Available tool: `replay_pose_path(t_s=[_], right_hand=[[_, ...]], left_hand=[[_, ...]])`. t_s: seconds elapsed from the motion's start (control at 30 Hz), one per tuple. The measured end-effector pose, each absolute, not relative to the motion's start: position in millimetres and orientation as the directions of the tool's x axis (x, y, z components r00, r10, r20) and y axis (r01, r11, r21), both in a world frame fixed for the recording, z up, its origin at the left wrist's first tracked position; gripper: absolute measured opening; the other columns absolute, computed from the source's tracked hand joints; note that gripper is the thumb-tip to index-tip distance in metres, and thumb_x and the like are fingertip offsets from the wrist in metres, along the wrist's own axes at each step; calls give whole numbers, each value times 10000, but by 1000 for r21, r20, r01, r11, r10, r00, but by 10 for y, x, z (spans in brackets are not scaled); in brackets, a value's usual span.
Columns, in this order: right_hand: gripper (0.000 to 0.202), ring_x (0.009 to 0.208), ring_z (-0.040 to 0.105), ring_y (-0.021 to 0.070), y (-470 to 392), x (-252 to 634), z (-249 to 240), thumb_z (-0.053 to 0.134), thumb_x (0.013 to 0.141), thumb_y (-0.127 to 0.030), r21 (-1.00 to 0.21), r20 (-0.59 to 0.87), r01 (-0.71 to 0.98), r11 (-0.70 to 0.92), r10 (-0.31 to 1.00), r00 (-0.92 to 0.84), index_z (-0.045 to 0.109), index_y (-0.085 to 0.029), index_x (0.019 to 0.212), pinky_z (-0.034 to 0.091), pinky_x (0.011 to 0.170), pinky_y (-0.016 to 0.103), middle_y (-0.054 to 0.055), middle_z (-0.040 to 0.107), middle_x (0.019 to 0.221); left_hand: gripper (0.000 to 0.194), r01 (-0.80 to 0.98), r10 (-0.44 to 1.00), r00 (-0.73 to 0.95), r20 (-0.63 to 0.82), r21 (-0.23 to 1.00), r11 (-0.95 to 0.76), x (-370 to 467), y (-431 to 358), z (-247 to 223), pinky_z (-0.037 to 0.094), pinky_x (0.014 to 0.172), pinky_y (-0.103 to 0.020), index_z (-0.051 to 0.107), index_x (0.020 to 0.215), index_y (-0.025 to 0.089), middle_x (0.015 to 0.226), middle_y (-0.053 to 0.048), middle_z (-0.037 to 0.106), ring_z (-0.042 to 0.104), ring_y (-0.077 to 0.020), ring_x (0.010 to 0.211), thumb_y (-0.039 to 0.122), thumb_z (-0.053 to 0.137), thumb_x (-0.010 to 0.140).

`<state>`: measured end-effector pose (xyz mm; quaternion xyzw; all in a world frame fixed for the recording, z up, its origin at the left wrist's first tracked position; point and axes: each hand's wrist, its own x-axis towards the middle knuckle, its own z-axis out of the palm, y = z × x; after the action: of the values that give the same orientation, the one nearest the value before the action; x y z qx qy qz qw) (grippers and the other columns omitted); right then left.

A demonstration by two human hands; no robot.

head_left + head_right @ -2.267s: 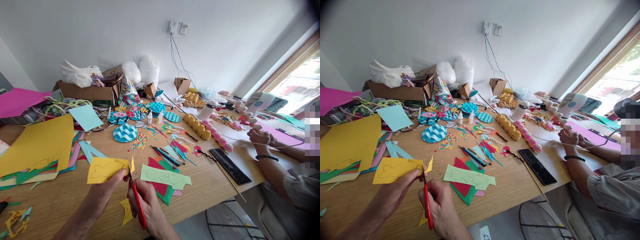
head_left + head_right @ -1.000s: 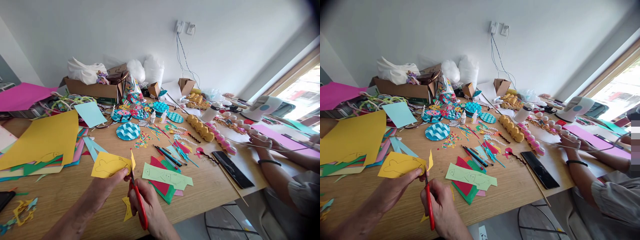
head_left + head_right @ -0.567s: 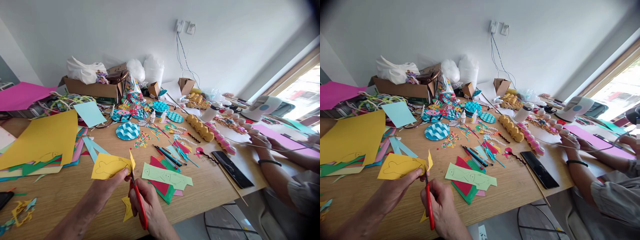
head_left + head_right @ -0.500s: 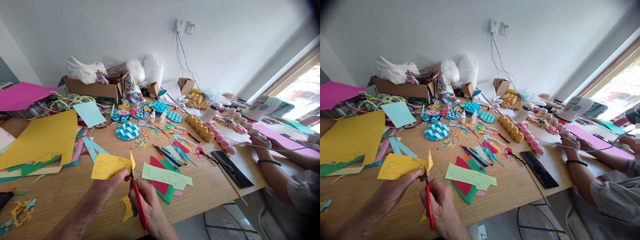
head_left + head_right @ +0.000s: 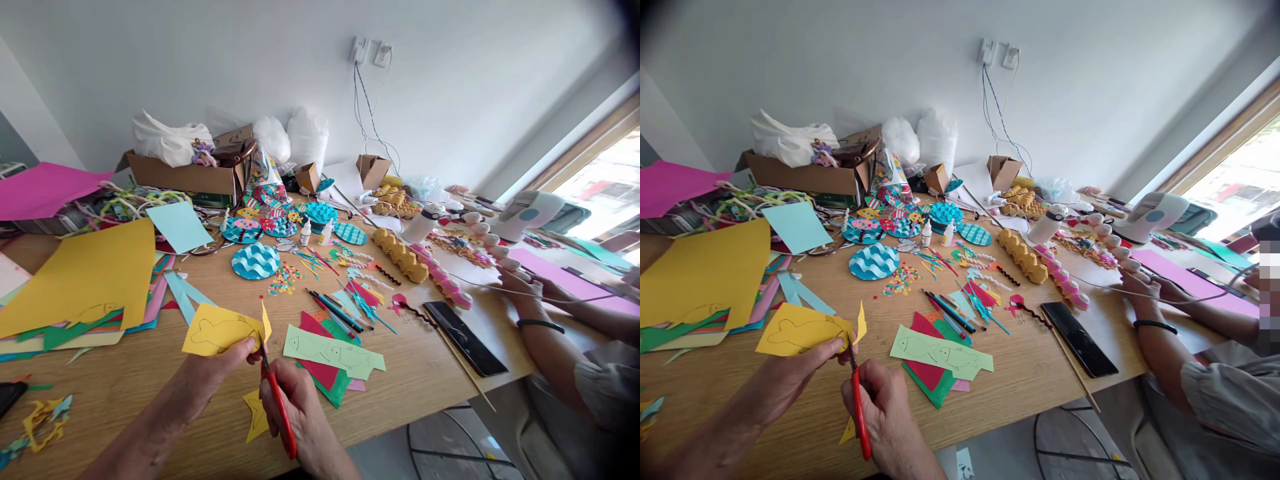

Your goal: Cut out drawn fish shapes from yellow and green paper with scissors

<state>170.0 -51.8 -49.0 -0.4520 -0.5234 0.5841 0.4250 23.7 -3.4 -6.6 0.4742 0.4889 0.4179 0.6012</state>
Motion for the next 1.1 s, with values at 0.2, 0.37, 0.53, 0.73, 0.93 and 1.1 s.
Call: replay_pose_path(t_s=[0.2, 0.37, 0.53, 0.73, 0.93, 1.1], right_hand=[[313, 495, 284, 80, -524, 1712, -494, 499, 903, -293, -998, -61, 14, -60, 969, -238, 393, -197, 624, 205, 461, 223, -67, 327, 553], [313, 504, 286, 84, -525, 1725, -463, 503, 901, -314, -998, -52, 34, -45, 967, -248, 409, -194, 628, 209, 458, 221, -61, 334, 556], [345, 511, 291, 86, -526, 1736, -451, 503, 909, -373, -998, -37, 64, -22, 967, -254, 411, -192, 629, 222, 465, 218, -59, 342, 555], [366, 515, 298, 91, -537, 1747, -444, 506, 904, -413, -993, -60, 110, -31, 962, -268, 406, -195, 627, 221, 468, 221, -59, 351, 546], [314, 509, 320, 94, -527, 1720, -431, 502, 894, -358, -989, -109, 123, -78, 957, -270, 419, -199, 636, 237, 476, 221, -60, 369, 540], [297, 487, 306, 93, -528, 1716, -439, 502, 883, -324, -992, -97, 100, -73, 959, -266, 413, -203, 627, 227, 455, 221, -63, 359, 522]], left_hand=[[113, -30, 964, 188, -186, 980, 195, 230, -23, -33, 522, 661, -277, 714, 720, 199, 692, 3, 706, 628, -187, 683, 291, 649, 709], [112, -18, 963, 213, -168, 984, 176, 221, -16, -22, 523, 653, -273, 718, 712, 208, 704, 2, 709, 622, -187, 690, 285, 636, 711], [121, -7, 954, 247, -170, 984, 177, 192, 3, -31, 519, 653, -272, 714, 711, 208, 702, 1, 701, 613, -185, 688, 287, 622, 716], [111, 38, 947, 253, -199, 980, 195, 177, 12, 0, 511, 640, -287, 700, 694, 205, 680, -6, 688, 611, -197, 680, 282, 620, 690], [142, 59, 945, 269, -189, 982, 180, 180, -3, -30, 488, 643, -299, 697, 705, 206, 684, -14, 678, 595, -204, 686, 312, 602, 701], [143, 94, 937, 288, -195, 980, 175, 162, -7, -41, 478, 664, -306, 683, 692, 208, 698, -11, 675, 587, -204, 692, 315, 589, 705]])
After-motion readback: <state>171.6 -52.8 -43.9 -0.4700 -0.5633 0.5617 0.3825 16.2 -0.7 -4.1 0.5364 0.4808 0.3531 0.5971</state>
